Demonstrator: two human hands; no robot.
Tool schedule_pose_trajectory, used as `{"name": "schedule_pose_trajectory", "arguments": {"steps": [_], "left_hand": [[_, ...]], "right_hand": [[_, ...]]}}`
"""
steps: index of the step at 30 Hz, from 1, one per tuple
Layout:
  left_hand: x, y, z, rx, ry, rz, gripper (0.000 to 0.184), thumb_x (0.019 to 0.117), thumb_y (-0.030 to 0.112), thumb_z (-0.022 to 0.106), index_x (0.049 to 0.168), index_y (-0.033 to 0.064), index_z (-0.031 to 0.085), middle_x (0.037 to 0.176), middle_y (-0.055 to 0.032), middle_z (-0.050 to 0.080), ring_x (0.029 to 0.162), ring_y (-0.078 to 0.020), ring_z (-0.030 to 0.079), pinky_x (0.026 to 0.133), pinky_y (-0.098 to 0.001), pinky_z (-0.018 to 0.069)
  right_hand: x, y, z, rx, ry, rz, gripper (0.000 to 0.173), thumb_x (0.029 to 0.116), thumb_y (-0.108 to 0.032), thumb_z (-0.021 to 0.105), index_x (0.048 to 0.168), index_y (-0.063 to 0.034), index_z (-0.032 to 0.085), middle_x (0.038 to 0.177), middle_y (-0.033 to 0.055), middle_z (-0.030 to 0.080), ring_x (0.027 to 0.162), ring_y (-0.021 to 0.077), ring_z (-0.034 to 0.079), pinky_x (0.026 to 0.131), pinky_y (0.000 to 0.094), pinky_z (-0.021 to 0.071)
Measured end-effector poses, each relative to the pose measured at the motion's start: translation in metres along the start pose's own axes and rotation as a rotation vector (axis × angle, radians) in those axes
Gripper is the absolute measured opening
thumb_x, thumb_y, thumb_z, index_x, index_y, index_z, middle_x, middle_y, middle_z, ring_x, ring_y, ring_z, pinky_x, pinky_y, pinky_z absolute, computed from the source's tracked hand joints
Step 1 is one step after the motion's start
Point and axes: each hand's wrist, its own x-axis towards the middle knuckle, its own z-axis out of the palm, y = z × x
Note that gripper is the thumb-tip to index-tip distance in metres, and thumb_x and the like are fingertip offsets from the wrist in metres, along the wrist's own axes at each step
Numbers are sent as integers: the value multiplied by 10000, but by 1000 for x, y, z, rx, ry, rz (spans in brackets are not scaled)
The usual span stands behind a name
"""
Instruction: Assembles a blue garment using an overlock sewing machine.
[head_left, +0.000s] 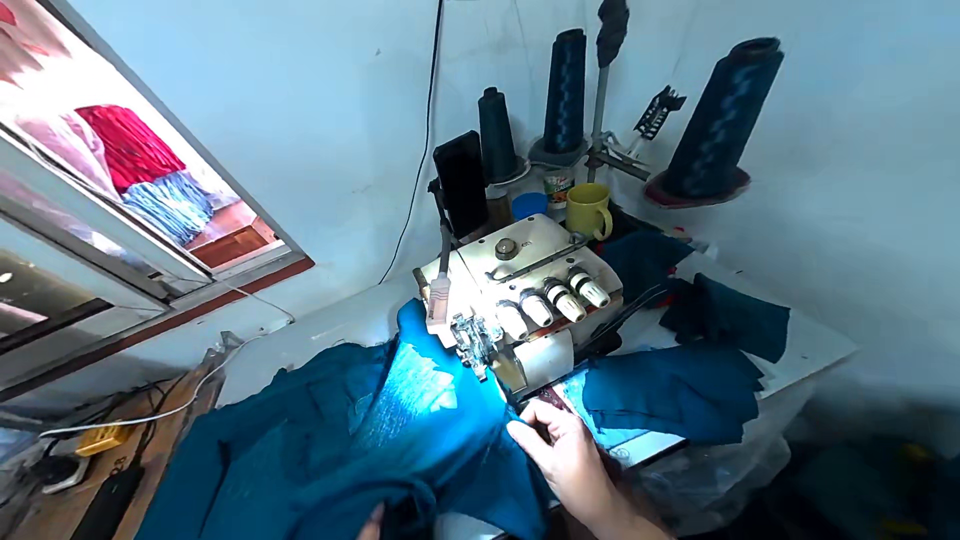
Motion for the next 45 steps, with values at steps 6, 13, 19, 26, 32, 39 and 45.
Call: {"name": "schedule_pose_trajectory", "arguments": {"steps": [6, 13, 19, 26, 32, 39, 45], "left_hand": [[105, -48, 40, 165, -55, 160, 384, 1006, 285, 559, 971, -54, 735, 934, -218, 734, 927, -308, 731, 846, -491, 577], [112, -91, 85, -128, -465, -259, 311, 1052, 132, 467, 1137, -92, 665, 1087, -212, 690, 1083, -247, 654, 998, -432, 492], [86, -73, 56, -55, -273, -207, 389, 1040, 279, 469, 1047, -15, 724, 972, -111, 727, 925, -153, 697, 875, -362, 559], [11, -22, 53, -310, -9, -382, 337, 1025, 102, 478, 1257, -139, 522, 966, -73, 633, 794, -14, 647, 725, -194, 566], [-9, -15, 66, -718, -246, -590, 194, 1037, 65, 447, 1154, -36, 565, 946, -2, 699, 841, -74, 702, 826, -287, 600], [5, -6, 56, -1043, -200, -721, 267, 1009, -39, 405, 1161, -4, 621, 1014, -53, 756, 890, -155, 745, 851, -370, 627], [-1, -2, 55, -1138, -198, -679, 283, 1047, 3, 358, 1201, 41, 592, 1028, -49, 750, 878, -155, 748, 794, -366, 640]], "right_hand": [[20, -8, 18, -78, 114, 70, 237, 916, -228, 668, 728, -93, 611, 614, -72, 476, 558, -13, 443, 543, 169, 373], [19, -10, 20, -82, 118, 101, 245, 915, -238, 677, 732, -94, 603, 624, -74, 472, 574, -8, 444, 559, 175, 374], [18, -13, 20, -94, 120, 123, 256, 925, -244, 685, 741, -83, 611, 636, -61, 483, 586, 2, 455, 570, 181, 381], [11, -9, 25, -43, 241, -1, 192, 868, -200, 753, 745, -77, 671, 597, -79, 520, 526, -53, 445, 513, 111, 366], [12, -15, 19, -17, 172, 86, 243, 875, -231, 762, 703, -104, 648, 567, -105, 479, 499, -53, 405, 496, 128, 340], [19, -14, 14, -17, 217, 10, 186, 924, -170, 688, 1054, -41, 723, 674, -59, 615, 568, -10, 525, 574, 159, 460], [18, -8, 15, -134, 81, -191, 283, 904, -231, 714, 1166, -134, 765, 1055, 6, 702, 926, 43, 648, 801, 205, 559]]}}
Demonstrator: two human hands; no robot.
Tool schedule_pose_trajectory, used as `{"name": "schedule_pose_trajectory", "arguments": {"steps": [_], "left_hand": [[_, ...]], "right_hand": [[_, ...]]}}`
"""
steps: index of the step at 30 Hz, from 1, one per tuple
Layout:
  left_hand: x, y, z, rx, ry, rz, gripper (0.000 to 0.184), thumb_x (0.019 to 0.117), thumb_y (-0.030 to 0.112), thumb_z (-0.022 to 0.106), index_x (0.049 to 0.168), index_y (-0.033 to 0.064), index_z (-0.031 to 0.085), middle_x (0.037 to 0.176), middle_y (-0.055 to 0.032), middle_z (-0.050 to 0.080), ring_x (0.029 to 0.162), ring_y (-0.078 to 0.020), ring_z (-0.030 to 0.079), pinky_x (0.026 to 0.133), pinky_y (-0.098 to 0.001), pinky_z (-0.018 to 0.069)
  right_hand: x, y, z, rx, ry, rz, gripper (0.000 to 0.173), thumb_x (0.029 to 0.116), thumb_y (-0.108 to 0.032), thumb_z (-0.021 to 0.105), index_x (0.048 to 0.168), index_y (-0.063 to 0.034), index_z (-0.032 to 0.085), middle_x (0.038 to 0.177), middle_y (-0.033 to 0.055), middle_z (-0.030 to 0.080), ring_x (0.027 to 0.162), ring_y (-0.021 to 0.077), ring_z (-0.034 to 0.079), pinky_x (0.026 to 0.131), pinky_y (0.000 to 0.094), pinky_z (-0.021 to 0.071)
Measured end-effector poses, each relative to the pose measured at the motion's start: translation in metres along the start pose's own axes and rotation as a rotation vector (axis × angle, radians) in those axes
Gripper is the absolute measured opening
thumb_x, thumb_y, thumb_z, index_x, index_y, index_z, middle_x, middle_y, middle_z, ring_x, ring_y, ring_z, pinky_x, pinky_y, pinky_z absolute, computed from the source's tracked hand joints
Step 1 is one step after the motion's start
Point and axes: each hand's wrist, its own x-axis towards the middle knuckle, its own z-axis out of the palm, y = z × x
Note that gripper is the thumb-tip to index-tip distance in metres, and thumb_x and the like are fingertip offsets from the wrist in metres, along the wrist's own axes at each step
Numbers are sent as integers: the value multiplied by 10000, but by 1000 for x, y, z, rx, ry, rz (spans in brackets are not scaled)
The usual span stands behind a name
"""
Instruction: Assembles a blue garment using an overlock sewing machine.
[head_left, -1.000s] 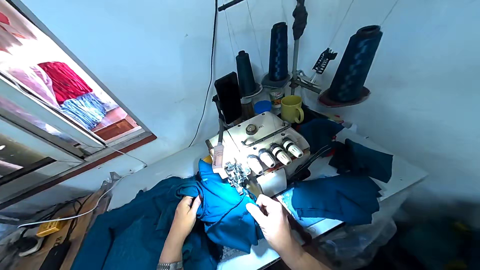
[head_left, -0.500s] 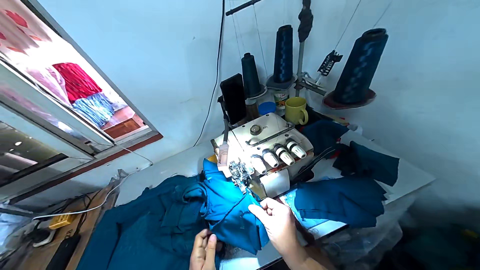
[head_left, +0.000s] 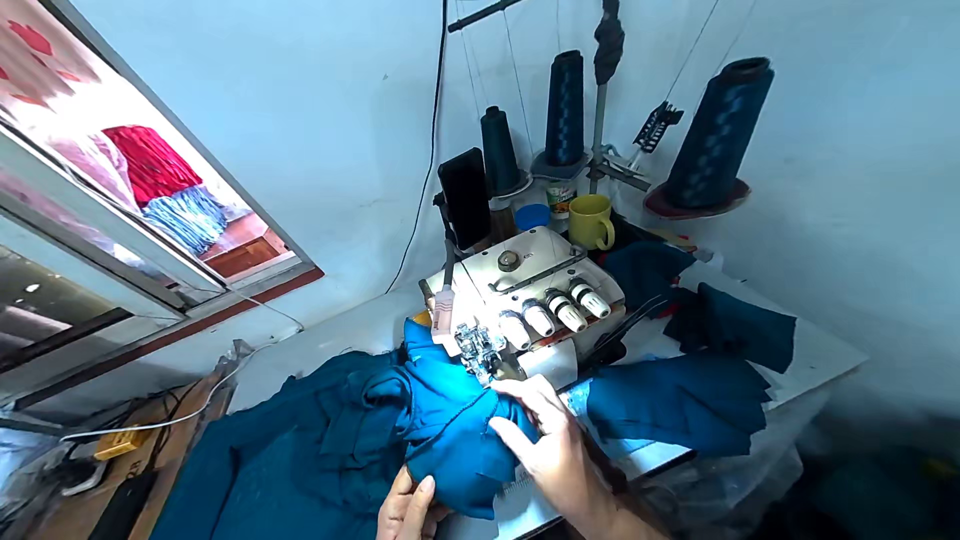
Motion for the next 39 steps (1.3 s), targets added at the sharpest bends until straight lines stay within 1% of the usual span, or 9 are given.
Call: {"name": "schedule_pose_trajectory", "arguments": {"steps": [4, 8, 12, 20, 25, 29, 31, 35, 39], "left_hand": [[-2, 3, 1, -32, -16, 11, 306, 1049, -1, 344, 1182, 68, 612, 1005, -25, 762, 866, -129, 748, 794, -335, 634], [-4, 7, 4, -98, 31, -17, 311, 1080, 55, 273, 1293, 42, 499, 1079, -45, 734, 922, -138, 741, 805, -334, 635], [-2, 4, 4, -17, 8, 3, 276, 1035, -22, 386, 1305, 33, 401, 1081, -52, 704, 906, -153, 737, 776, -350, 640], [-16, -14, 23, 971, 361, 517, 302, 929, 74, 622, 1136, -134, 551, 900, -135, 602, 771, -76, 577, 690, -203, 497], [-19, -25, 55, 275, 121, -91, 196, 1016, 48, 519, 1157, -42, 621, 700, 2, 627, 534, -38, 561, 501, -193, 488], [-4, -22, 70, -312, 169, -509, 195, 1060, 80, 454, 910, 71, 578, 599, 21, 511, 457, -34, 487, 449, -167, 451], [-4, -23, 75, -261, 225, -386, 161, 1023, 19, 506, 902, 45, 609, 617, 11, 533, 467, -29, 476, 447, -165, 427], [-10, -36, 73, 420, 246, 405, 38, 869, 48, 713, 869, 14, 729, 885, -11, 668, 770, -21, 629, 684, -149, 542], [-3, -34, 70, 733, 138, 761, 67, 957, 171, 678, 971, 120, 719, 1007, 14, 709, 1022, -82, 647, 936, -248, 522]], "right_hand": [[14, 5, 7, -54, 77, 6, 161, 969, -174, 630, 941, -89, 764, 907, 23, 691, 821, 73, 667, 751, 247, 578], [18, 17, -3, 118, 180, 130, 198, 1050, -139, 494, 1058, -29, 658, 782, 12, 663, 530, 55, 559, 502, 217, 502], [-3, 17, -7, 118, 49, 99, 208, 971, -207, 646, 1078, -29, 655, 864, 8, 677, 672, 33, 619, 603, 183, 536], [-8, 15, -22, 217, -175, 382, 92, 873, -123, 726, 924, -48, 711, 818, -32, 647, 678, -10, 572, 614, 143, 472], [-11, 13, -25, 336, -180, 394, 42, 871, -88, 705, 896, -68, 679, 744, -30, 635, 533, 13, 527, 486, 166, 441], [-10, 10, -28, 384, -217, 454, 124, 863, -75, 711, 984, -48, 724, 804, -13, 679, 581, 20, 555, 509, 168, 442], [-9, 11, -30, 360, -218, 429, 78, 858, -108, 743, 917, -59, 726, 825, -15, 658, 610, 17, 556, 531, 163, 455], [-7, 9, -38, 379, -246, 420, 102, 844, -144, 757, 895, -67, 713, 820, -12, 671, 618, 29, 564, 538, 171, 453], [-2, -4, -45, 516, -339, 664, 203, 865, -39, 708, 1060, -38, 652, 800, 20, 690, 569, 33, 562, 454, 172, 385]]}}
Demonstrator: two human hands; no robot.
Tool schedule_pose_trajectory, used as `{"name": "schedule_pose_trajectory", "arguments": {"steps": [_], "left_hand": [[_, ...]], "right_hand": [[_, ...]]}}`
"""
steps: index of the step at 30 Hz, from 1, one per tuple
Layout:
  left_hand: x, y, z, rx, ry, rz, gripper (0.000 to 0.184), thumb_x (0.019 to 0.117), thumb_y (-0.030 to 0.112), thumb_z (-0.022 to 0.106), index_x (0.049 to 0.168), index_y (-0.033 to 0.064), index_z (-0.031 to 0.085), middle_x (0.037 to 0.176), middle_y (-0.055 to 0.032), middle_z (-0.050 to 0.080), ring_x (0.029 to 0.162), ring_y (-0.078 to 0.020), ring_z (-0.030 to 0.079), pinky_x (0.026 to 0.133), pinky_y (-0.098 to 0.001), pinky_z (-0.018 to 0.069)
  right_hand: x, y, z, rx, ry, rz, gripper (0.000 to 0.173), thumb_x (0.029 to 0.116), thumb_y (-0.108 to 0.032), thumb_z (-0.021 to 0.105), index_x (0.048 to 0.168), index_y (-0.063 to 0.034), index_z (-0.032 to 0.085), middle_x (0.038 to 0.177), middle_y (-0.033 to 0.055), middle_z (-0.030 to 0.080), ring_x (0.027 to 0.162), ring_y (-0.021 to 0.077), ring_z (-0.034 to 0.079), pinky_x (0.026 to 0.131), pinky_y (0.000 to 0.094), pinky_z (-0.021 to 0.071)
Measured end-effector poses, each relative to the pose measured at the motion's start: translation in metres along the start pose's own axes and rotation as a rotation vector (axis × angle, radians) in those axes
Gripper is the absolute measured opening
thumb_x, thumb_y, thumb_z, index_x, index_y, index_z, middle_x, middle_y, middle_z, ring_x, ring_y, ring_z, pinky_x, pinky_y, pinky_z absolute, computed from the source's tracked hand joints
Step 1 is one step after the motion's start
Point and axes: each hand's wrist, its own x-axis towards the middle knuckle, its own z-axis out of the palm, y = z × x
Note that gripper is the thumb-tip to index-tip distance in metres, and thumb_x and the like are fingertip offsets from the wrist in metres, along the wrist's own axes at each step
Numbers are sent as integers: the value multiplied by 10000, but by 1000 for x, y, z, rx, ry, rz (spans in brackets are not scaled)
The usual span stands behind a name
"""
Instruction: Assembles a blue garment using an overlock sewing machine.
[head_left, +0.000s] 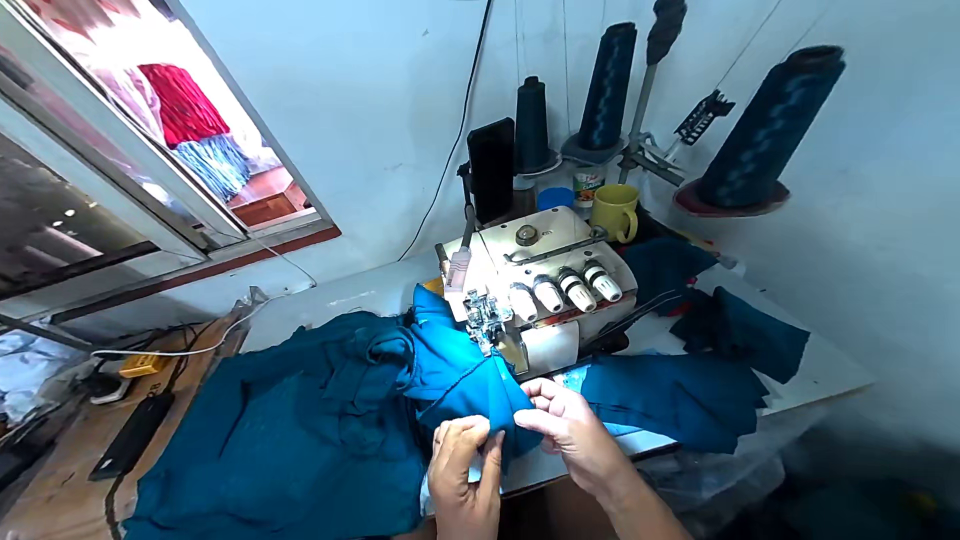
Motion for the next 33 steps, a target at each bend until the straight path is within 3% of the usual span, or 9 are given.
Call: {"name": "schedule_pose_trajectory", "arguments": {"steps": [2, 5, 8, 13, 18, 27, 30, 33], "left_hand": [[2, -2, 4, 20, -38, 45, 134, 985, 155, 636, 1040, 108, 749, 997, 14, 717, 1000, -90, 637, 939, -278, 502], [5, -3, 7, 27, -124, 61, 191, 1009, 162, 592, 1066, 118, 770, 993, 3, 702, 1004, -99, 615, 946, -285, 480], [4, -5, 10, 12, -154, 64, 194, 1013, 174, 588, 1067, 123, 767, 988, 5, 685, 995, -88, 600, 923, -266, 472], [3, -3, 11, 22, -175, 108, 182, 1003, 171, 615, 1082, 115, 769, 952, -4, 678, 968, -85, 592, 898, -244, 466], [0, -5, 12, 126, -181, 212, 175, 989, 187, 631, 1082, 159, 776, 904, 16, 685, 918, -71, 582, 908, -267, 420], [-5, -6, 14, 173, -162, 247, 172, 1006, 215, 628, 1082, 172, 776, 898, 14, 675, 896, -82, 577, 943, -316, 395], [-6, -7, 13, 118, -180, 227, 184, 1015, 220, 596, 1098, 176, 756, 971, 15, 660, 987, -81, 565, 947, -258, 414], [-3, -10, 9, 136, -183, 185, 258, 1055, 333, 516, 1158, 206, 716, 1188, 10, 631, 1248, -108, 526, 1099, -293, 405]], "right_hand": [[1, -1, -3, 51, -48, 73, 237, 880, -25, 680, 1115, -41, 669, 849, 24, 683, 554, 28, 520, 439, 175, 359], [3, -1, -9, 126, -49, 99, 41, 922, -30, 663, 954, -49, 680, 736, 0, 624, 497, 12, 434, 438, 167, 335], [0, 0, -14, 155, -8, 65, 61, 913, -37, 684, 864, -50, 651, 694, 12, 617, 503, 27, 487, 464, 168, 396], [-14, 4, -13, 4, 50, -105, 13, 896, -43, 701, 901, -33, 709, 733, 9, 695, 559, 44, 610, 506, 185, 504], [-28, 17, -13, -194, 46, -344, 158, 964, -65, 606, 950, -29, 759, 789, -20, 720, 622, 3, 629, 567, 164, 528], [-32, 26, -12, -191, -2, -371, 230, 995, -74, 526, 968, -24, 749, 823, -27, 712, 649, 0, 627, 607, 169, 541], [-29, 25, -11, -72, -72, -309, 190, 1003, -186, 632, 968, -40, 747, 820, -16, 718, 661, 25, 637, 598, 192, 539], [-23, 27, -5, -57, 40, -311, 220, 1008, -148, 610, 884, -37, 753, 751, -4, 700, 616, 52, 640, 576, 210, 553]]}}
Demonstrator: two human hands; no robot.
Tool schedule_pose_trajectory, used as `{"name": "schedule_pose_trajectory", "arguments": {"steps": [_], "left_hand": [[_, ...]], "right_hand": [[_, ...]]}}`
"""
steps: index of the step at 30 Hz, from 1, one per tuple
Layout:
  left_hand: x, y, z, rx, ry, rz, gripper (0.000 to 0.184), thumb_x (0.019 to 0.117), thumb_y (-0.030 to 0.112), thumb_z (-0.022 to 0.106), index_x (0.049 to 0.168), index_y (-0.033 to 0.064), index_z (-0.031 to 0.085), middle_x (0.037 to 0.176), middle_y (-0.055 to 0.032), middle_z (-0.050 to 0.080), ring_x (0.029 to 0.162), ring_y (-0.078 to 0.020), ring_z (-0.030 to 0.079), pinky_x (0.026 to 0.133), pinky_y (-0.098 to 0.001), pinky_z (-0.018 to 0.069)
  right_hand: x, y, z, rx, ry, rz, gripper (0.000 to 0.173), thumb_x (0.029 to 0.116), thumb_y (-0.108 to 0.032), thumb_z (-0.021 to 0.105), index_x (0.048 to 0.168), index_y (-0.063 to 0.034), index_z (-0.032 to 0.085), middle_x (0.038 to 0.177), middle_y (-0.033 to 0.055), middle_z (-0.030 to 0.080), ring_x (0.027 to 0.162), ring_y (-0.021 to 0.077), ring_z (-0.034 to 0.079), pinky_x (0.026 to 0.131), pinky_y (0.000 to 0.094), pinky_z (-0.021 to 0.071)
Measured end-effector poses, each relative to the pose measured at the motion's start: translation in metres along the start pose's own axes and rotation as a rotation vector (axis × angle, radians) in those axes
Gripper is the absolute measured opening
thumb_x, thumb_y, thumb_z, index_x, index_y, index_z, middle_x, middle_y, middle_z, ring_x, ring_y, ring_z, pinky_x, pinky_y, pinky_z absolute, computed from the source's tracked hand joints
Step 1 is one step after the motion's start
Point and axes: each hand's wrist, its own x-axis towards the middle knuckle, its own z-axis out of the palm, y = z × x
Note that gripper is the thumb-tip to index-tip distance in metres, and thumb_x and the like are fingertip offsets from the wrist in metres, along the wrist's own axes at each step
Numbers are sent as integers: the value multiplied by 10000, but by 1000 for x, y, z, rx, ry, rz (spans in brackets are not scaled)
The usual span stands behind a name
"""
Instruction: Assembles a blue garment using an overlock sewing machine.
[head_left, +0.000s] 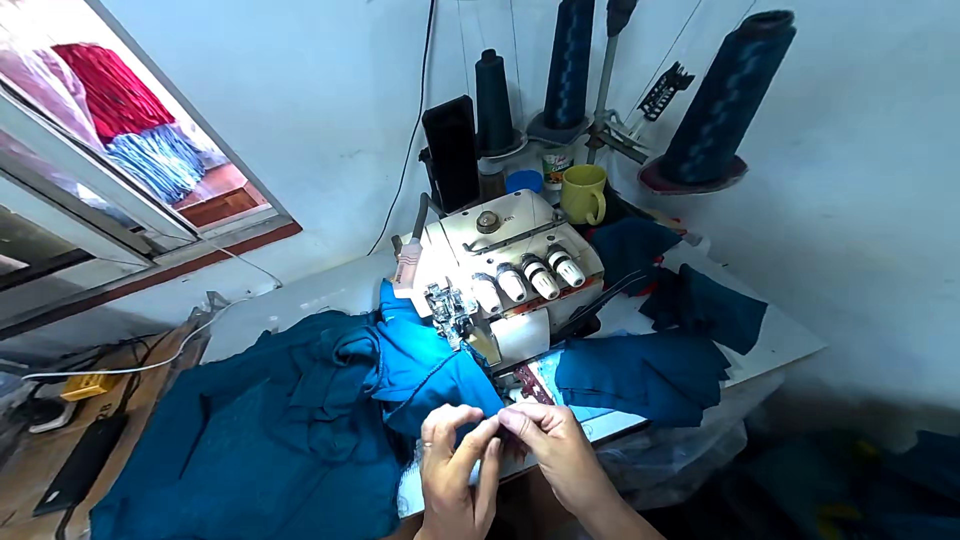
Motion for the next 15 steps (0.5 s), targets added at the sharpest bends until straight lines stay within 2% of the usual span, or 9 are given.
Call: {"name": "schedule_pose_trajectory", "arguments": {"steps": [2, 4, 8, 10, 15], "left_hand": [[6, -4, -4, 109, 14, -51, 398, 1066, 437, 472, 1261, 150, 667, 1318, -63, 634, 1353, -190, 504, 1168, -387, 368], [14, -12, -8, 227, 15, -95, 495, 1057, 473, 473, 1271, 87, 696, 1314, -134, 664, 1305, -256, 561, 1140, -443, 390], [28, -25, -20, 251, -10, -136, 356, 995, 398, 589, 1157, 137, 770, 1239, -91, 688, 1216, -241, 600, 1062, -426, 453], [31, -20, -19, 293, -38, -114, 324, 969, 349, 616, 1147, 132, 779, 1237, -107, 690, 1210, -277, 606, 1050, -448, 467], [22, -6, -8, 392, -56, -53, 363, 1002, 318, 560, 1204, 93, 760, 1296, -101, 701, 1271, -324, 605, 1135, -520, 382]], "right_hand": [[-1, 2, 6, -96, 62, -66, 213, 991, -149, 621, 860, -45, 753, 768, -9, 686, 624, 46, 634, 586, 202, 558], [-6, 4, 17, -148, 89, -139, 209, 975, -148, 640, 830, -40, 744, 764, -8, 666, 623, 34, 625, 584, 185, 556], [-13, 18, 41, -89, 154, -211, 203, 951, -94, 653, 770, -20, 708, 710, -9, 624, 592, 7, 597, 557, 152, 534], [-15, 20, 43, -98, 205, -234, 205, 945, -94, 653, 759, -21, 703, 701, -17, 609, 592, -3, 586, 551, 143, 522], [-16, 22, 29, -193, 278, -275, 194, 933, -110, 651, 760, -49, 715, 679, -44, 628, 575, -32, 570, 536, 129, 499]]}}
